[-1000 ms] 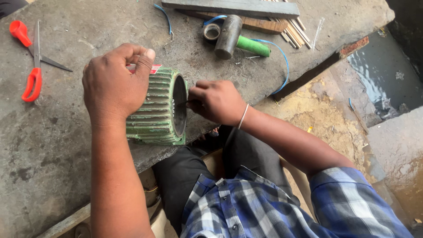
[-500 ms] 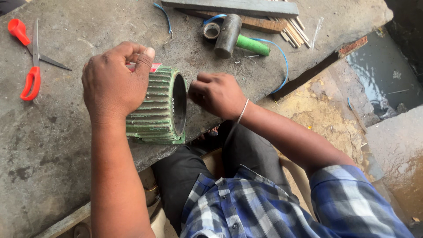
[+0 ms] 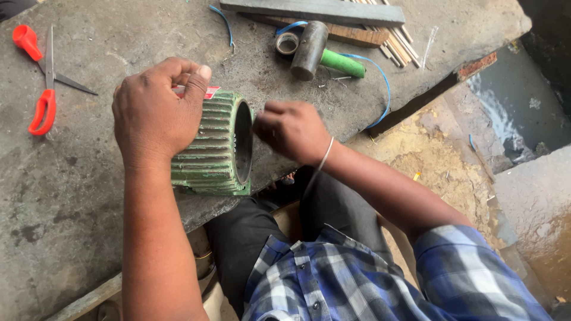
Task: The person uses a small metal tool to scrape the inside surface of a green motor housing. They hold the housing with one hand and scrape with the other, rotating the housing to access different areas.
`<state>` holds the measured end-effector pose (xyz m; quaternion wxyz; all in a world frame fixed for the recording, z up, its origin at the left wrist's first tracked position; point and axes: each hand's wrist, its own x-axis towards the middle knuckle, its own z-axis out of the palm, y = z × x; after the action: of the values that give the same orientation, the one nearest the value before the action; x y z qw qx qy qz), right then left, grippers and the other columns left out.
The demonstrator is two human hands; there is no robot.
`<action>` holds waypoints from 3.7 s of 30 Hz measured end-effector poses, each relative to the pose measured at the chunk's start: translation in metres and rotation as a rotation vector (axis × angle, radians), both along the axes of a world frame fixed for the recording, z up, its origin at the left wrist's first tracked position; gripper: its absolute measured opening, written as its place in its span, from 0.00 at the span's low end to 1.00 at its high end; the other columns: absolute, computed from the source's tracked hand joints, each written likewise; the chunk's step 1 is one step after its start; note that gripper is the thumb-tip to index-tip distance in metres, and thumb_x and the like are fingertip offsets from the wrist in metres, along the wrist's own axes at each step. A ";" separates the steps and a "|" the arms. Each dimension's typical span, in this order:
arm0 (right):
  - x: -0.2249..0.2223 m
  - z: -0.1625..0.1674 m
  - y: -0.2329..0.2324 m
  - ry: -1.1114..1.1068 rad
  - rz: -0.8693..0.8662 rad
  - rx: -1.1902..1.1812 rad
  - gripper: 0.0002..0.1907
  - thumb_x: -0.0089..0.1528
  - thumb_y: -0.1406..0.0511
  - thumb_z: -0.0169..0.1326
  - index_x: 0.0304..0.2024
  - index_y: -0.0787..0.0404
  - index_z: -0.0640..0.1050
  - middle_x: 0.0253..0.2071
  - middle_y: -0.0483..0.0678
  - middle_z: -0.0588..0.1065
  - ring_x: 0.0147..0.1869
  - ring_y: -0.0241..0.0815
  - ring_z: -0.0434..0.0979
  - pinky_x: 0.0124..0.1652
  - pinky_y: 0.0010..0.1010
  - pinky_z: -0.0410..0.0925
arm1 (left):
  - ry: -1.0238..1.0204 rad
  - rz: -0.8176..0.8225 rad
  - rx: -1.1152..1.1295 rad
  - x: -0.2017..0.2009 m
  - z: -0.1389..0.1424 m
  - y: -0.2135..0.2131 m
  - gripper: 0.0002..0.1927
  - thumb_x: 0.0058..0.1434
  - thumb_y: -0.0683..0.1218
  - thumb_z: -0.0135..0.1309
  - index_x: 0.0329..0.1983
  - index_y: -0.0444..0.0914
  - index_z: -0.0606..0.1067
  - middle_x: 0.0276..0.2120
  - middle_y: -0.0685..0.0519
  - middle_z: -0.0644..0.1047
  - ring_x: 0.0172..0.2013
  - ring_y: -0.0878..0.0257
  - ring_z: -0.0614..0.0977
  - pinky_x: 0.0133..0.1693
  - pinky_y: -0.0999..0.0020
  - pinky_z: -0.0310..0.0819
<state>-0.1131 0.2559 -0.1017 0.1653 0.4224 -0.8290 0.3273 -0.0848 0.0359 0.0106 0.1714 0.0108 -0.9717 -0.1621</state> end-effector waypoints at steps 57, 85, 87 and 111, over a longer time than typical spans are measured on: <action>0.008 -0.006 0.007 -0.470 0.001 -0.010 0.15 0.60 0.53 0.64 0.32 0.58 0.80 0.30 0.49 0.79 0.35 0.52 0.81 0.35 0.43 0.72 | -0.029 0.017 0.054 -0.003 -0.004 0.014 0.17 0.72 0.60 0.57 0.42 0.45 0.84 0.34 0.52 0.84 0.36 0.53 0.85 0.43 0.56 0.76; -0.002 -0.012 0.032 -0.069 0.121 0.145 0.09 0.60 0.53 0.62 0.42 0.40 0.85 0.29 0.39 0.72 0.40 0.38 0.75 0.42 0.37 0.57 | -0.032 0.007 0.060 -0.006 -0.009 0.014 0.16 0.72 0.60 0.57 0.42 0.46 0.83 0.34 0.52 0.84 0.36 0.52 0.85 0.44 0.55 0.76; -0.002 -0.012 0.033 -0.049 0.142 0.150 0.10 0.60 0.52 0.62 0.42 0.40 0.85 0.29 0.38 0.72 0.41 0.37 0.74 0.43 0.37 0.56 | -0.051 0.034 0.052 -0.007 -0.010 0.013 0.16 0.71 0.61 0.56 0.42 0.46 0.83 0.33 0.52 0.84 0.36 0.54 0.85 0.44 0.55 0.76; -0.009 -0.009 0.036 0.017 0.214 0.116 0.11 0.60 0.55 0.63 0.45 0.45 0.84 0.36 0.41 0.72 0.46 0.45 0.69 0.45 0.37 0.64 | -0.014 0.004 0.036 -0.006 -0.011 0.011 0.16 0.72 0.60 0.57 0.42 0.46 0.84 0.34 0.52 0.84 0.36 0.53 0.85 0.45 0.54 0.76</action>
<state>-0.1221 0.2918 -0.1111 0.1120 0.5202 -0.7951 0.2910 -0.0909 0.0465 -0.0004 0.1646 0.0171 -0.9698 -0.1793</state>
